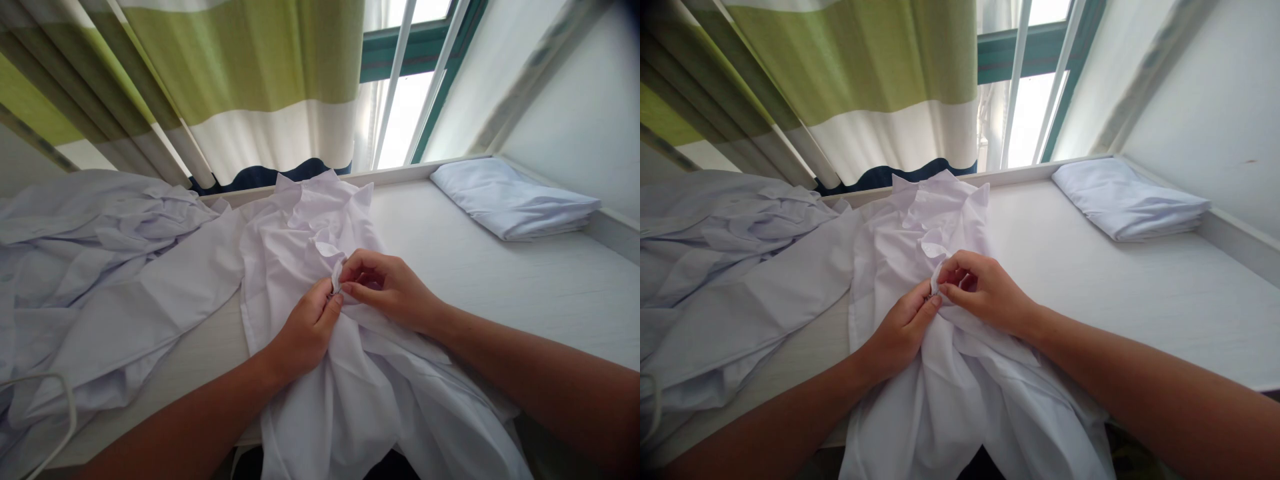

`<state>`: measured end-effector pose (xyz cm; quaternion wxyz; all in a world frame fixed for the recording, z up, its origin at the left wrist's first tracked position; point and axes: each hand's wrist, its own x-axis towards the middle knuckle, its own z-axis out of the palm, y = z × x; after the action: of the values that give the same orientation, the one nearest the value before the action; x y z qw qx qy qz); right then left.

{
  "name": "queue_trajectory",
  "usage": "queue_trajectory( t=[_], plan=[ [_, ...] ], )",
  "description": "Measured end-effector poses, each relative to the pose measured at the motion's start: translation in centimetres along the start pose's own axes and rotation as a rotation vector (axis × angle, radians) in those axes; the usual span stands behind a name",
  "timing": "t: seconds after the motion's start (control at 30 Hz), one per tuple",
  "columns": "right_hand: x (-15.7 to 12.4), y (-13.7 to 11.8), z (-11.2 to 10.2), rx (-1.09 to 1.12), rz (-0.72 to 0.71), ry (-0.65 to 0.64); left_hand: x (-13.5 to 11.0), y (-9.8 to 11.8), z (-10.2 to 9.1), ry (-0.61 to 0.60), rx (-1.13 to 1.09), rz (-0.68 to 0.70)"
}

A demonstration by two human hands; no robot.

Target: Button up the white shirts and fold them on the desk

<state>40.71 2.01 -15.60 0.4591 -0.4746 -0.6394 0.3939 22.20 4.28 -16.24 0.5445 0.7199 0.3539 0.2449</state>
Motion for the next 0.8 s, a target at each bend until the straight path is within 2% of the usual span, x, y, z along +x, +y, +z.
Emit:
queue_trajectory(
  t=[0.13,0.4,0.8],
  plan=[
    [0.14,0.29,-0.09,0.078,0.07,-0.016,0.08,0.07,-0.05,0.011,-0.044,-0.009],
    [0.33,0.32,-0.35,0.105,0.081,-0.036,0.29,0.09,-0.14,0.013,-0.125,-0.033],
    [0.56,0.62,-0.59,0.208,0.107,-0.067,0.23,-0.19,-0.25,0.027,-0.056,-0.036]
  ],
)
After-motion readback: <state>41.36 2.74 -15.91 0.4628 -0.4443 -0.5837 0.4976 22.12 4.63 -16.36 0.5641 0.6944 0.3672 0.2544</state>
